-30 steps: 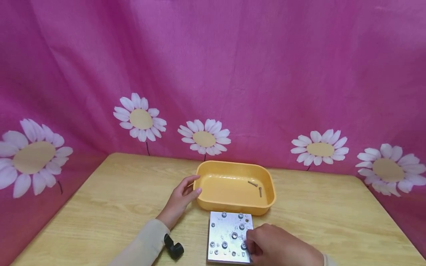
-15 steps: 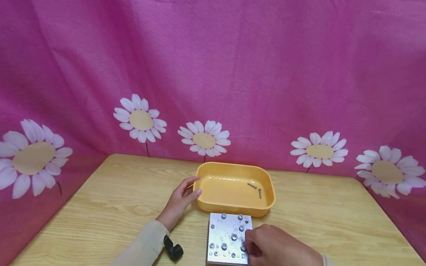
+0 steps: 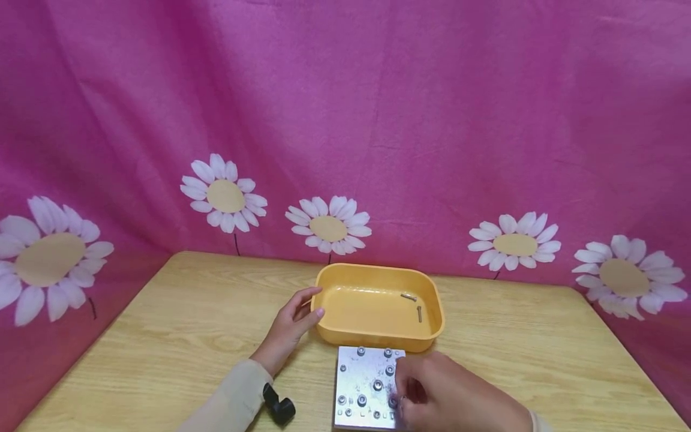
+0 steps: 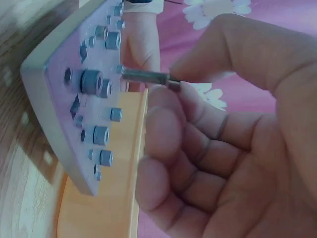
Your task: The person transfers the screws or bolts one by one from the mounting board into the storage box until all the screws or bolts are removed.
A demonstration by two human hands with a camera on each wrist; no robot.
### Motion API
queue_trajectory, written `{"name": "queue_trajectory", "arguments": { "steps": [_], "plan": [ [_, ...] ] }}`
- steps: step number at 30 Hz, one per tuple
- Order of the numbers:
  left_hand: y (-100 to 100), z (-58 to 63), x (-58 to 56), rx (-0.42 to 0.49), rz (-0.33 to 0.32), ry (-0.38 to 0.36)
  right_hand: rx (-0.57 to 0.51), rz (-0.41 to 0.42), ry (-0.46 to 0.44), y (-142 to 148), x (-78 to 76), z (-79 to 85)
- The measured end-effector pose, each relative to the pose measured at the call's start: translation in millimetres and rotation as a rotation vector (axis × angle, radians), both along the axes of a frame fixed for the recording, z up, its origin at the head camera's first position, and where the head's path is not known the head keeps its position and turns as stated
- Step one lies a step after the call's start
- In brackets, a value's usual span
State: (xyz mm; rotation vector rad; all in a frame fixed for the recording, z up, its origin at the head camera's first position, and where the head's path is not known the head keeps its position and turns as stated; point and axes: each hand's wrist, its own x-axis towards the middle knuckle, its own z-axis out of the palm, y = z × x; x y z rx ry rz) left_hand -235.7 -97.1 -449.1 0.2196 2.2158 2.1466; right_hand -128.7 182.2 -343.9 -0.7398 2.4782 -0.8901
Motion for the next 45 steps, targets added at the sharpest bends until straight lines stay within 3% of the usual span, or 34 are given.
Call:
{"name": "queue_trajectory", "arguments": {
  "steps": [12,16,22,29,37,45],
  "plan": [
    [-1,-0.5,1.3,-0.007,-0.001,-0.003,-0.261,0.075,0.422,14,-23.6,-9.5],
    [-1,-0.8,-0.5,-0.019,0.003,-0.006,-0.29,0.057,0.473,14,-33.6,-9.2],
    [-1,0.4,0.4,-0.018,-0.003,-0.011,-0.276,-0.049,0.499,9,-50.2,-7.6],
    [-2,-1.0,-0.6,-0.023,-0.007,0.005,-0.231,-0.194,0.467,1,-70.6,-11.2],
    [-2,-0.7,-0.1,-0.022,-0.006,-0.002,-0.155,-0.293,0.474,-7,-92.3,-27.2],
    [-1,-0.1,-0.5,-0.025,0.002,-0.01,-0.074,-0.314,0.484,-12,-105.9,-42.7]
  ]
}}
